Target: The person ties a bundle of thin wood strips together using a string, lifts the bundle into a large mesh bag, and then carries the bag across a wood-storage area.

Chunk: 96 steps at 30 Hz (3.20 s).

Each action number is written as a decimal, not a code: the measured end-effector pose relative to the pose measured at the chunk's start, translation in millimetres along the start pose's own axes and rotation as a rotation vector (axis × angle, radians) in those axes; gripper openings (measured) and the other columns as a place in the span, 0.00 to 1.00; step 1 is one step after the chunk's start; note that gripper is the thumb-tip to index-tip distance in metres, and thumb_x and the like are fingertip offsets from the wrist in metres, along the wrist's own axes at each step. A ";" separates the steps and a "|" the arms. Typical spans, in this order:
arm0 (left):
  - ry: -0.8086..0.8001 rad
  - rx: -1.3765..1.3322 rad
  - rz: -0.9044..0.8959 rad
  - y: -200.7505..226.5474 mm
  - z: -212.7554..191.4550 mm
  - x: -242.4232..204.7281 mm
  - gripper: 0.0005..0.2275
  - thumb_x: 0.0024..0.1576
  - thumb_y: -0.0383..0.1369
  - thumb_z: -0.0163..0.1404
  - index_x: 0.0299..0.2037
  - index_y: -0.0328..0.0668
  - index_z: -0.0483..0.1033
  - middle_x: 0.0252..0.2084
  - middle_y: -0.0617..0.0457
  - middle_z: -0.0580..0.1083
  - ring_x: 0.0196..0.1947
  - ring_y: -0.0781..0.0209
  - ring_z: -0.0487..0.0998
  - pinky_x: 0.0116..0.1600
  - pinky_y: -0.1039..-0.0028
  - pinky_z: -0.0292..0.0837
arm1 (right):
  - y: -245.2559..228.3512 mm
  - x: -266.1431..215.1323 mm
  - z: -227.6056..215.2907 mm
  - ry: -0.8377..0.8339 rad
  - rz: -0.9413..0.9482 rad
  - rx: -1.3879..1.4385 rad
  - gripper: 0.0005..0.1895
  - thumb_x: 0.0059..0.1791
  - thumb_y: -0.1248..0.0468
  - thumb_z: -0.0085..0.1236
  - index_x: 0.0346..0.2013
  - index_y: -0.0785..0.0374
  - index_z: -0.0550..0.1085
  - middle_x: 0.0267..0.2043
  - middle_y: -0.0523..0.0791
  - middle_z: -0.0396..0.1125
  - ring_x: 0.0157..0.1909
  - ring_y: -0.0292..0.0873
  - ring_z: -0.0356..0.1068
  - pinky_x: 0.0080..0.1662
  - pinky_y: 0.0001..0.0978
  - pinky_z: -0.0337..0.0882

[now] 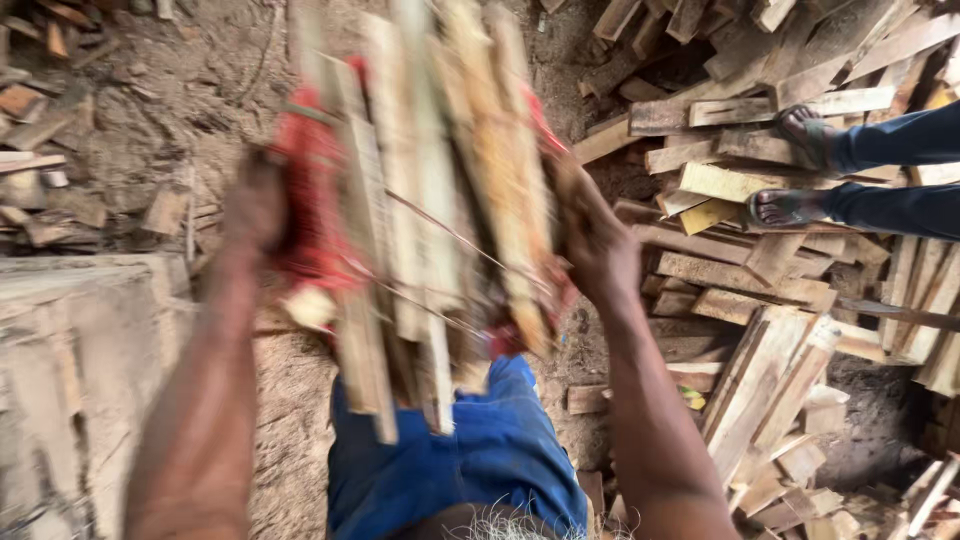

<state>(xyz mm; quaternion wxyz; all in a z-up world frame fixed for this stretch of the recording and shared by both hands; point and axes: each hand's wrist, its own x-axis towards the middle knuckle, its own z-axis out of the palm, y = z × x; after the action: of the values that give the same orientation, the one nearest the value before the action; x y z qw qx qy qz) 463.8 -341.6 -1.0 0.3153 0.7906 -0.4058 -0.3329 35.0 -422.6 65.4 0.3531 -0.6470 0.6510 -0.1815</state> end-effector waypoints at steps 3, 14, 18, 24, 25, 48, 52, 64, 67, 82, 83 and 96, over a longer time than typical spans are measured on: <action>-0.056 0.154 0.049 18.8 37.9 -39.8 0.20 0.66 0.47 0.42 0.57 0.40 0.74 0.52 0.35 0.77 0.53 0.35 0.77 0.57 0.52 0.72 | 46.0 -59.2 -24.7 0.074 0.448 0.077 0.24 0.54 0.59 0.54 0.66 0.48 0.69 0.63 0.46 0.69 0.51 0.37 0.74 0.44 0.24 0.76; -0.451 0.139 0.640 108.9 169.1 -133.6 0.34 0.61 0.56 0.43 0.65 0.32 0.67 0.69 0.34 0.64 0.72 0.36 0.60 0.74 0.50 0.52 | 135.0 -362.3 -3.0 0.567 -0.095 -0.187 0.15 0.62 0.63 0.52 0.63 0.65 0.73 0.71 0.57 0.66 0.63 0.54 0.71 0.59 0.38 0.76; -0.732 0.229 0.718 133.1 203.5 -146.4 0.34 0.59 0.56 0.43 0.66 0.33 0.66 0.69 0.36 0.63 0.72 0.40 0.60 0.75 0.53 0.49 | 154.4 -433.3 39.6 0.711 -0.094 -0.421 0.17 0.53 0.61 0.61 0.54 0.66 0.73 0.67 0.60 0.65 0.64 0.59 0.71 0.61 0.43 0.74; -0.991 0.368 0.855 153.5 268.5 -156.1 0.32 0.61 0.54 0.41 0.67 0.37 0.65 0.72 0.39 0.61 0.73 0.43 0.58 0.76 0.57 0.46 | 139.2 -487.7 87.8 0.970 1.038 0.878 0.25 0.50 0.65 0.50 0.63 0.52 0.67 0.65 0.53 0.67 0.56 0.52 0.71 0.49 0.42 0.74; -1.036 0.392 0.856 157.6 279.1 -151.5 0.31 0.61 0.54 0.41 0.68 0.39 0.65 0.72 0.40 0.62 0.74 0.44 0.58 0.77 0.59 0.48 | 131.7 -488.4 93.8 0.998 1.113 0.985 0.27 0.50 0.66 0.48 0.65 0.50 0.65 0.65 0.51 0.67 0.54 0.51 0.71 0.47 0.42 0.73; -0.662 -0.863 -0.293 -66.6 192.2 -152.6 0.25 0.68 0.43 0.43 0.72 0.37 0.62 0.71 0.44 0.64 0.68 0.53 0.65 0.72 0.60 0.59 | 62.0 -253.3 0.9 0.841 0.784 0.874 0.24 0.56 0.67 0.44 0.68 0.64 0.64 0.44 0.51 0.64 0.32 0.41 0.63 0.30 0.34 0.64; -0.609 -1.120 -0.555 -73.5 241.5 -164.5 0.24 0.67 0.42 0.43 0.71 0.37 0.62 0.70 0.44 0.65 0.68 0.50 0.66 0.71 0.57 0.61 | 64.7 -264.0 -4.0 0.628 0.358 0.003 0.18 0.57 0.66 0.54 0.62 0.61 0.65 0.55 0.52 0.65 0.46 0.44 0.68 0.39 0.35 0.76; -0.558 -0.960 -0.575 19.2 280.3 -56.3 0.23 0.67 0.39 0.41 0.72 0.44 0.59 0.72 0.45 0.60 0.70 0.48 0.60 0.72 0.53 0.57 | 51.0 -181.3 -60.6 0.431 0.533 0.871 0.47 0.56 0.67 0.53 0.77 0.53 0.31 0.65 0.57 0.49 0.56 0.49 0.60 0.48 0.42 0.70; -0.572 -0.901 -0.595 22.5 278.7 -35.7 0.23 0.67 0.39 0.40 0.72 0.46 0.59 0.73 0.46 0.59 0.70 0.47 0.58 0.72 0.52 0.56 | 46.5 -151.4 -54.2 0.416 0.683 1.064 0.46 0.55 0.65 0.55 0.79 0.54 0.36 0.56 0.58 0.56 0.47 0.50 0.61 0.40 0.41 0.69; -0.550 -0.685 -0.623 67.2 343.5 59.8 0.23 0.66 0.36 0.37 0.73 0.54 0.55 0.76 0.48 0.53 0.73 0.44 0.50 0.72 0.46 0.50 | 77.0 0.7 -77.0 0.602 0.394 0.435 0.44 0.47 0.76 0.43 0.75 0.72 0.39 0.79 0.59 0.36 0.79 0.55 0.36 0.71 0.40 0.54; -0.537 -0.667 -0.643 63.2 347.0 56.6 0.23 0.66 0.36 0.37 0.73 0.55 0.55 0.76 0.48 0.53 0.73 0.43 0.50 0.72 0.46 0.50 | 83.1 5.8 -81.8 0.559 0.466 0.483 0.45 0.44 0.75 0.40 0.75 0.71 0.38 0.79 0.57 0.33 0.79 0.53 0.33 0.70 0.37 0.57; -0.921 -0.303 -0.571 143.7 483.1 53.2 0.25 0.65 0.34 0.34 0.74 0.62 0.53 0.78 0.50 0.48 0.76 0.40 0.43 0.72 0.41 0.45 | 227.3 109.7 -197.3 0.653 0.395 0.502 0.24 0.50 0.74 0.48 0.62 0.70 0.65 0.58 0.53 0.64 0.61 0.49 0.64 0.65 0.41 0.66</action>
<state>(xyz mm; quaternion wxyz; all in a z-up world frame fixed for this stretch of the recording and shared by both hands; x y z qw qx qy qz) 47.7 -565.0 -184.9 0.1129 0.5882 -0.2192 -0.7702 -254.8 -550.6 18.3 0.3030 -0.3135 0.7751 -0.4574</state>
